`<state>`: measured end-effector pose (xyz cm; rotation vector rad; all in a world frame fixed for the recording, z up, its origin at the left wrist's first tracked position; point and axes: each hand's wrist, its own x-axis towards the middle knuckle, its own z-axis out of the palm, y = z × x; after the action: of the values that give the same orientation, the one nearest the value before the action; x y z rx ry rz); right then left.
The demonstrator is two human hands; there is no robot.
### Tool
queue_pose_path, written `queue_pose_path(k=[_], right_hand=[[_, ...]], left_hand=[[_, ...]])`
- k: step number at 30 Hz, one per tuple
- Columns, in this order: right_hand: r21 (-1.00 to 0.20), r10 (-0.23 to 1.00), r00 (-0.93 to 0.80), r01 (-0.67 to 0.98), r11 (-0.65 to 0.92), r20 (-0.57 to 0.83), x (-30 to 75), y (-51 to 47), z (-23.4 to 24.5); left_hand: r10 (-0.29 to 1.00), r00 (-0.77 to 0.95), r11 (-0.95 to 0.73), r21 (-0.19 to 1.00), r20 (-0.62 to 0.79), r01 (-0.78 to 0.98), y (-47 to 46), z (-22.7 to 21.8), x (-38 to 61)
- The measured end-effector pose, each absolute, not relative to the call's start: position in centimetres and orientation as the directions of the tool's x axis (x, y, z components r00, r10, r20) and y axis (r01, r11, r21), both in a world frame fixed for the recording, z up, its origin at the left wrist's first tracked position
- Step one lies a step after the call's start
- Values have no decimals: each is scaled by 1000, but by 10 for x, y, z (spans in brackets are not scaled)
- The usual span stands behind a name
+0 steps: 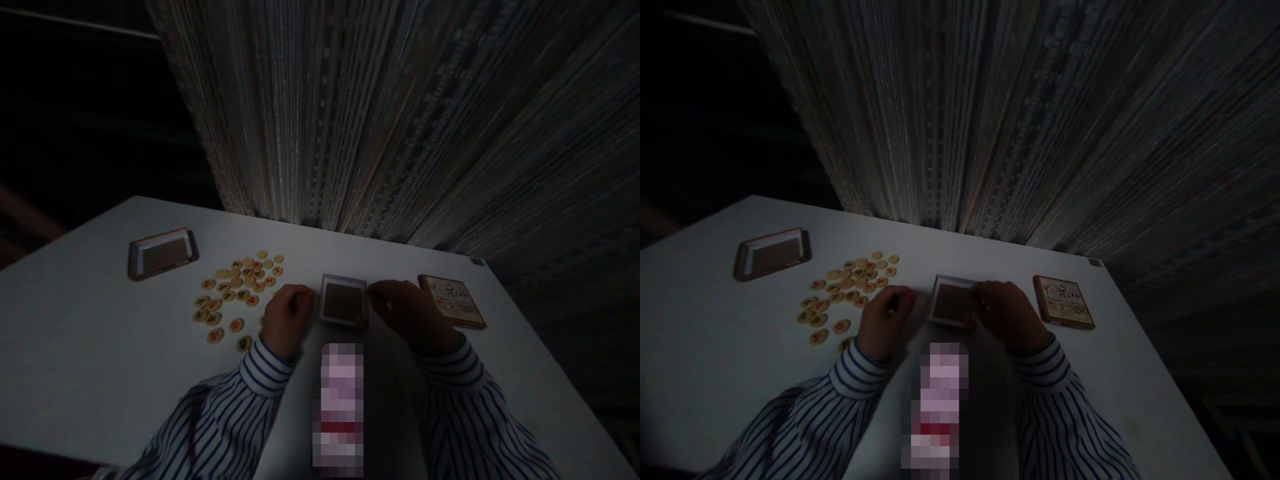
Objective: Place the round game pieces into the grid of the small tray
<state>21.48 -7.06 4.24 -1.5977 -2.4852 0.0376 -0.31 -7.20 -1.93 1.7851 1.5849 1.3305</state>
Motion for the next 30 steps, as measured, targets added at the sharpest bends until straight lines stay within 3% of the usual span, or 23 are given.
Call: queue_pose_path(k=[12,18,30], right_hand=[[-230,798,-429,801,553,423,201,-83,39],[-169,812,-472,819,548,343,185,-89,29],[-196,762,-527,759,621,376,167,-93,25]], left_hand=[[925,-263,-172,919,274,355,-98,11,-52],[871,-422,-129,945,253,299,-116,3,-92],[814,-467,-92,870,345,484,-135,-30,-131]])
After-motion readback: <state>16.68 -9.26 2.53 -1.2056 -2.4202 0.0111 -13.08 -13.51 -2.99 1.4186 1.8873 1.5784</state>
